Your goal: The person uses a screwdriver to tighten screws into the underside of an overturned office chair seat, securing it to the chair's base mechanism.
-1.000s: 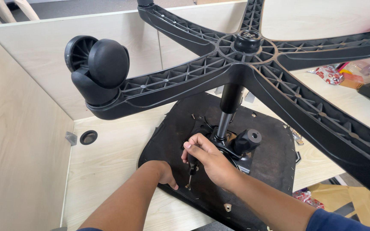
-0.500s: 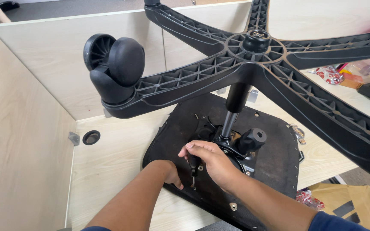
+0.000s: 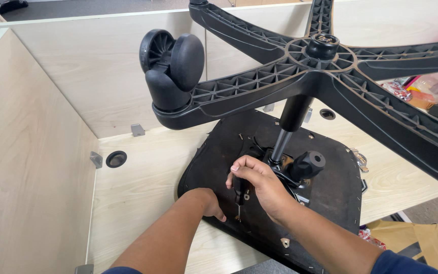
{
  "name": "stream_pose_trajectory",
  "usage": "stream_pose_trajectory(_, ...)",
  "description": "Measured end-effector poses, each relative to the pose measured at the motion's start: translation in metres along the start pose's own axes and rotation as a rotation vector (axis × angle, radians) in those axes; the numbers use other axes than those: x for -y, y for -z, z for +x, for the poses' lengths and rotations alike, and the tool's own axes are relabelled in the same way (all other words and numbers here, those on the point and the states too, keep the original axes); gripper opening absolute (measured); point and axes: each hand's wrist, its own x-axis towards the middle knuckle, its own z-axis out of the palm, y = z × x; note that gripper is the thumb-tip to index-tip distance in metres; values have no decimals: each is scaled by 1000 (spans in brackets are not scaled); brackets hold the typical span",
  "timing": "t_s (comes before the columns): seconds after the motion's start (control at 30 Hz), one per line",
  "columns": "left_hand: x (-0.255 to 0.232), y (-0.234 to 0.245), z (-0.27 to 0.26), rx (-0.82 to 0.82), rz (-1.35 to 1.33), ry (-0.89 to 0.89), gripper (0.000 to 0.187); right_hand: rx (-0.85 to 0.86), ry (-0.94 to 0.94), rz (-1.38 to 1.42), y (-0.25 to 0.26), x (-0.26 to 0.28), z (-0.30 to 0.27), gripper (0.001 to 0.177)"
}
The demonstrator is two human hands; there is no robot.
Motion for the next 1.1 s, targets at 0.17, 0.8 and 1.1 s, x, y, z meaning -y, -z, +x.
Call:
stream_pose_trajectory(0.17, -1, 0, -7, -24, -30, 6, 72, 29, 13, 84, -8, -2, -2, 28)
stream_pose_trajectory(0.8, -3, 2, -14, -10, -74, 32, 69, 36, -45, 40, -11, -3, 1, 28)
stream_pose_trajectory(1.1, -6, 5, -15, 33, -55, 31, 69, 118, 56, -50, -16, -11, 4, 50)
